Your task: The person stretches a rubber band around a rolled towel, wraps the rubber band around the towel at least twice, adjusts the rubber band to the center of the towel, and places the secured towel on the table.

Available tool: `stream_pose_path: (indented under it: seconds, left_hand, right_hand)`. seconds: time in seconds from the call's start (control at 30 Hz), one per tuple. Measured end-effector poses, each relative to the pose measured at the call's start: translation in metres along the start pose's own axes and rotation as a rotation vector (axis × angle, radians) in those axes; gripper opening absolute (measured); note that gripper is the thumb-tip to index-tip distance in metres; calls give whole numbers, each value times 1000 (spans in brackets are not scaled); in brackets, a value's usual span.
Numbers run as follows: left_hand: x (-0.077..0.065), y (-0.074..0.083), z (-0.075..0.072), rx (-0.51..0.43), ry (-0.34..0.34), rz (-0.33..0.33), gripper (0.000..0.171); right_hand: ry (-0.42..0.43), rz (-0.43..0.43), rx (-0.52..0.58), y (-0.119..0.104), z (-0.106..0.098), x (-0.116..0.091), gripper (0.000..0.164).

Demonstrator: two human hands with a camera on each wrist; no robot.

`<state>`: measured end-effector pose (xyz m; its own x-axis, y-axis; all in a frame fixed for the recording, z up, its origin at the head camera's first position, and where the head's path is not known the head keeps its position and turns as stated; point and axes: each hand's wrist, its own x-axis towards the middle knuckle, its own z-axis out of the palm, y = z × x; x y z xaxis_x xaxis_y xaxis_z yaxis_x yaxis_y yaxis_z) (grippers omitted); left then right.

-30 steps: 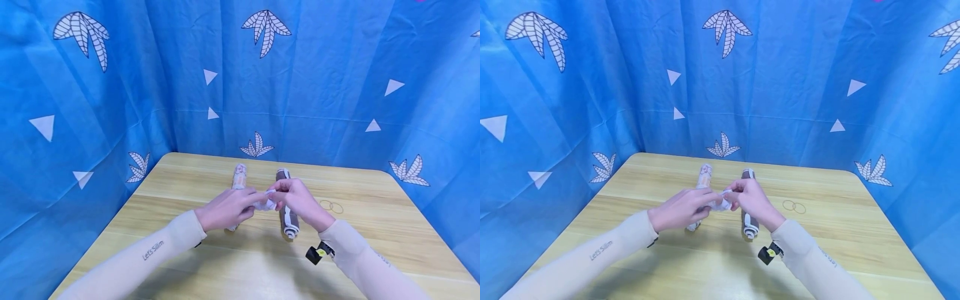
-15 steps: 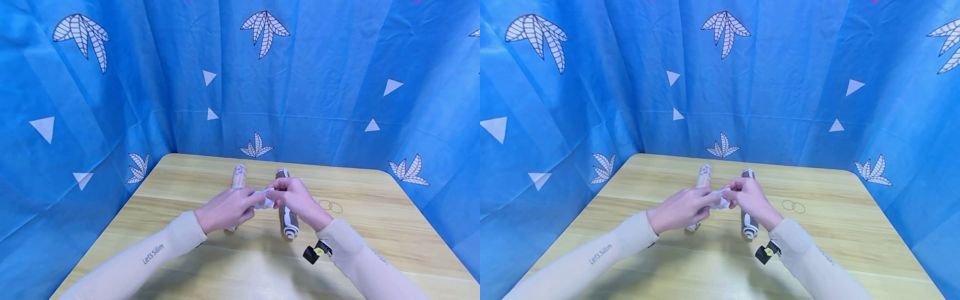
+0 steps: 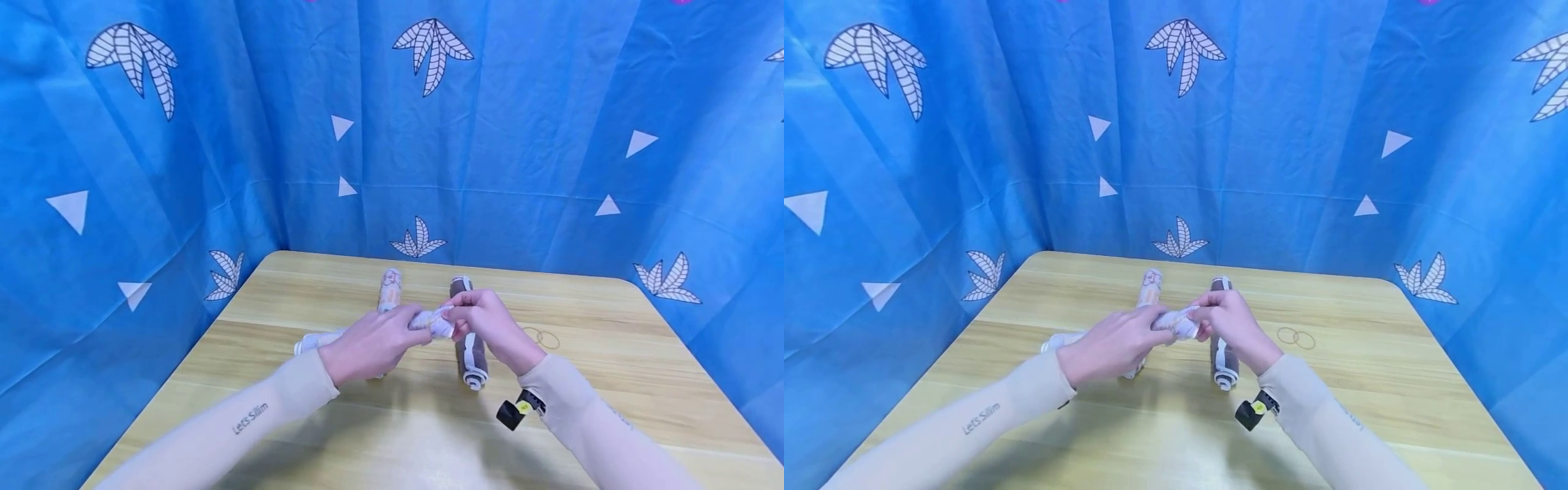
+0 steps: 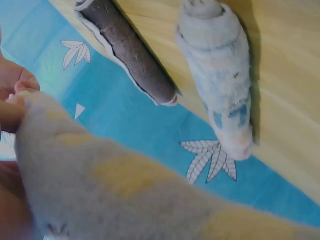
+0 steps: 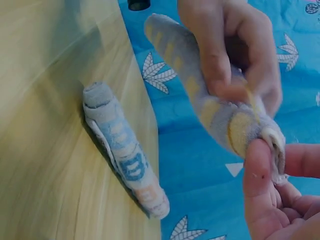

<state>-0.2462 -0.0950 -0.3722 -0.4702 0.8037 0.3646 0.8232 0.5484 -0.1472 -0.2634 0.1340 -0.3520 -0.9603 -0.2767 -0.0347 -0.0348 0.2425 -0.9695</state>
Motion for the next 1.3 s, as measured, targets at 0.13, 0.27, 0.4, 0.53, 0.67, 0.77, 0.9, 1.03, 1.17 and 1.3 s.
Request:
stream_pose_path:
  seconds: [0.13, 0.27, 0.4, 0.53, 0.67, 0.77, 0.9, 1.03, 1.17, 1.3]
  left_hand:
    - [2, 1, -1, -206, -5, -119, 27]
    - [4, -3, -6, -404, -31, -192, 27]
    - [6, -8, -11, -578, -73, -228, 32]
    - [6, -12, -15, -720, -122, -263, 30]
    - [4, -10, -15, -701, -135, -253, 28]
    - [4, -6, -14, -643, -100, -231, 26]
    - [4, 0, -13, -607, -39, -230, 22]
    - [5, 5, -11, -503, 12, -183, 15]
    - [5, 8, -8, -325, 65, -59, 12]
    - [3, 6, -6, -298, 111, -7, 15]
  right_hand:
    - [-13, -21, 13, 3, 4, 1, 24]
    - [-94, -149, -77, 8, 2, 0, 25]
    - [-167, -299, -234, 8, -3, -3, 27]
    - [-183, -385, -377, 5, -5, -5, 29]
    - [-174, -383, -423, 3, -3, -6, 14]
    - [-177, -357, -393, 2, -2, -6, 6]
    - [-157, -296, -317, 1, -1, -5, 12]
    - [-116, -215, -242, -1, -3, -5, 16]
    - [-92, -127, -154, -4, -3, -7, 19]
    - [-79, -53, -69, -6, -3, -9, 20]
